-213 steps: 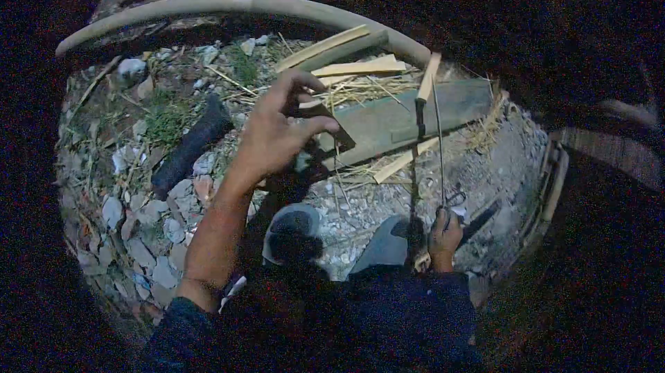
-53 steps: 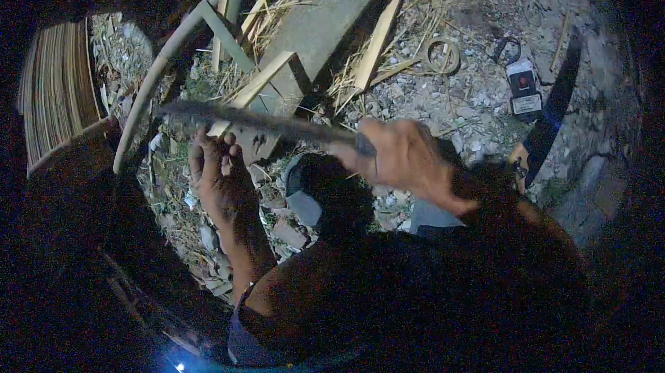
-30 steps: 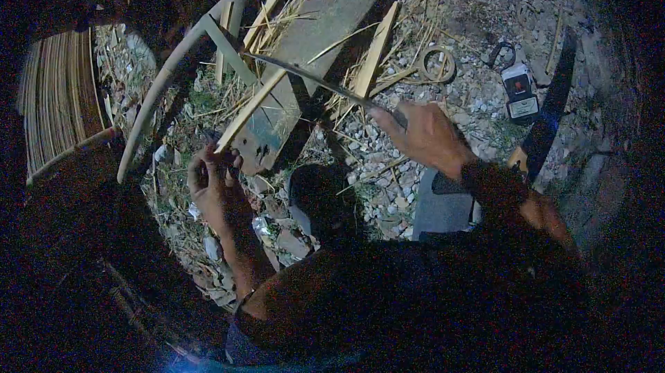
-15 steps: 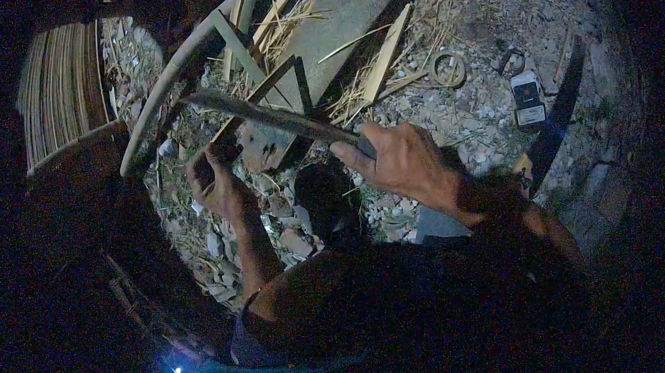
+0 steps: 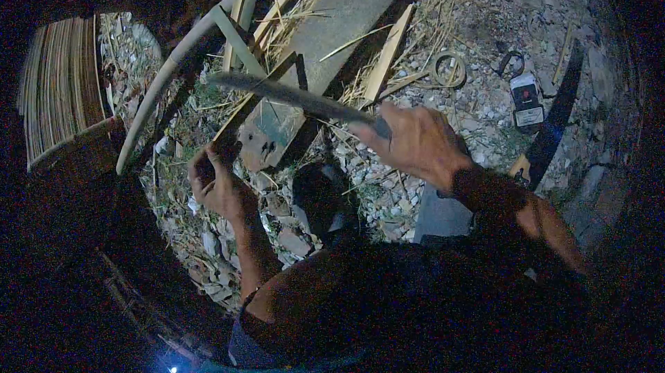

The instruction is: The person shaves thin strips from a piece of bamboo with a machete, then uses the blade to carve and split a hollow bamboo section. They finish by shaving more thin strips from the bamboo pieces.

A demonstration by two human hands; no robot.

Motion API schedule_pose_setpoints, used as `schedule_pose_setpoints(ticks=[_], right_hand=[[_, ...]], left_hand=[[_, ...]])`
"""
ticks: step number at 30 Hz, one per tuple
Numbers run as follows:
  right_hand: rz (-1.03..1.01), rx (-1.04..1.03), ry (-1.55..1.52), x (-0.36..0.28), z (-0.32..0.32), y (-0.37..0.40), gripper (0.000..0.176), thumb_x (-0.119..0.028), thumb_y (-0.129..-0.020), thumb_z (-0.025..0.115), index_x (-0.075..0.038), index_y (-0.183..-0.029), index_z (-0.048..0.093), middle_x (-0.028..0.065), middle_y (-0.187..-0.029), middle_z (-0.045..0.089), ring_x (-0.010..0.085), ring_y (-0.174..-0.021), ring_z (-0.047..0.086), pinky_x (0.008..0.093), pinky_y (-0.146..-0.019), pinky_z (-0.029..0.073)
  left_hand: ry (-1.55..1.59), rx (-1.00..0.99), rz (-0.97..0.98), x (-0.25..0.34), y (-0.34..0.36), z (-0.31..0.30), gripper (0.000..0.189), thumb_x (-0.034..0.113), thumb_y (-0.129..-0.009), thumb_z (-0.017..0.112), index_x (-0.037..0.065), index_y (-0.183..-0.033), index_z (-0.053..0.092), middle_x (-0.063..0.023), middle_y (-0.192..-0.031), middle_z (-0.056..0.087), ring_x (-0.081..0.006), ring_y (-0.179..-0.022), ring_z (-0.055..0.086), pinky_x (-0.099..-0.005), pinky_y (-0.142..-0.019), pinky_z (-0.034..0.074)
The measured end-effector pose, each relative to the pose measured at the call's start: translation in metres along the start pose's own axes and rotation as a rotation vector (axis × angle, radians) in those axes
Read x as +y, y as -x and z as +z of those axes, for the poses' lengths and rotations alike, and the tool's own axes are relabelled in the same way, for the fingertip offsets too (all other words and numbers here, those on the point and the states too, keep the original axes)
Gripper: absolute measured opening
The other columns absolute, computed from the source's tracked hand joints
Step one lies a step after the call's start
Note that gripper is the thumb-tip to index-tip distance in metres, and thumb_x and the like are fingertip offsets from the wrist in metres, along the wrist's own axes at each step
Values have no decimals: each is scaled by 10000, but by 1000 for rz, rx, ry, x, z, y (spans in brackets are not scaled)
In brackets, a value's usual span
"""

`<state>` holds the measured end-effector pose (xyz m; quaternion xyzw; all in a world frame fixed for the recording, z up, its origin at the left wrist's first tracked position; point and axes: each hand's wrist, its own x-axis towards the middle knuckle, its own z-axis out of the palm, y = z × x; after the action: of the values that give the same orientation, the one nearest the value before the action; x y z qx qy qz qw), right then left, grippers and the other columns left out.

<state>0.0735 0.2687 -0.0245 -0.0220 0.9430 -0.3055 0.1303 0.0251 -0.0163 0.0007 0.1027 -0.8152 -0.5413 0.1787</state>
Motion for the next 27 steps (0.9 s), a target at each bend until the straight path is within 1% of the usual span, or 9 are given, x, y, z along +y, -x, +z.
schedule_pose_setpoints(ticks=[4, 6, 11, 13, 19, 21, 23, 26, 27], right_hand=[[-124, 52, 22, 19, 5, 7, 468, -476, -997, 604, -66, -777, 560, 44, -486, 511, 218, -400, 544, 389, -407, 458], [163, 25, 32, 38, 10, -6, 472, -475, -989, 616, -53, -781, 573, 58, -495, 525, 232, -404, 557, 405, -410, 460], [-6, 118, 165, 50, 6, 9, 508, -510, -976, 618, -33, -801, 621, 107, -511, 543, 271, -443, 582, 441, -475, 484], [282, 20, 30, 56, 5, 5, 515, -507, -979, 613, -11, -847, 650, 144, -527, 551, 297, -468, 593, 448, -495, 491], [315, 78, -83, 51, 0, 15, 578, -535, -1002, 557, 9, -831, 660, 230, -601, 579, 392, -554, 601, 508, -569, 459], [360, 53, -166, 56, 1, 19, 596, -556, -987, 556, 23, -876, 647, 262, -666, 631, 496, -676, 643, 558, -650, 508], [376, 5, -147, 62, 2, 21, 588, -541, -993, 555, 32, -918, 662, 281, -731, 650, 493, -759, 659, 547, -705, 513], [428, 26, -141, 50, -7, 20, 564, -524, -997, 559, 24, -903, 656, 280, -746, 650, 490, -779, 658, 539, -720, 511], [424, 35, -140, 50, -7, 20, 564, -524, -997, 559, 24, -903, 656, 280, -746, 650, 490, -779, 658, 539, -720, 511]], left_hand=[[-17, 24, -55, -2, 3, 0, 204, 151, -1028, 617, -50, -998, 631, -173, -926, 724, -225, -832, 723, -367, -786, 622], [6, -3, -39, -5, 6, -4, 197, 149, -1028, 617, -47, -1004, 625, -170, -945, 724, -223, -847, 724, -365, -782, 623], [13, -4, -93, -21, 8, -9, 199, 165, -1034, 611, -32, -1006, 617, -157, -980, 720, -209, -876, 722, -349, -755, 611], [7, 68, -207, -40, 6, -13, 217, 195, -1046, 595, -14, -992, 616, -130, -951, 712, -197, -886, 715, -334, -706, 602], [-278, -60, -367, -115, 5, -37, 304, 269, -972, 709, -14, -1077, 669, -93, -933, 691, -209, -836, 621, -326, -796, 512], [-624, 23, 253, -104, -1, -16, 301, 223, -935, 740, -9, -1116, 678, -164, -1068, 674, -286, -982, 622, -373, -886, 500], [-550, -332, 374, -74, -22, 15, 424, 108, -883, 743, 10, -1280, 629, -215, -1253, 619, -378, -1161, 577, -432, -988, 468], [-504, -434, 549, -96, -62, 74, 507, 60, -857, 716, 67, -1353, 608, -226, -1258, 626, -419, -1137, 587, -440, -984, 484], [-520, -554, 357, -84, -73, 89, 499, 95, -855, 717, 50, -1339, 608, -238, -1206, 646, -435, -1127, 586, -444, -954, 502]])
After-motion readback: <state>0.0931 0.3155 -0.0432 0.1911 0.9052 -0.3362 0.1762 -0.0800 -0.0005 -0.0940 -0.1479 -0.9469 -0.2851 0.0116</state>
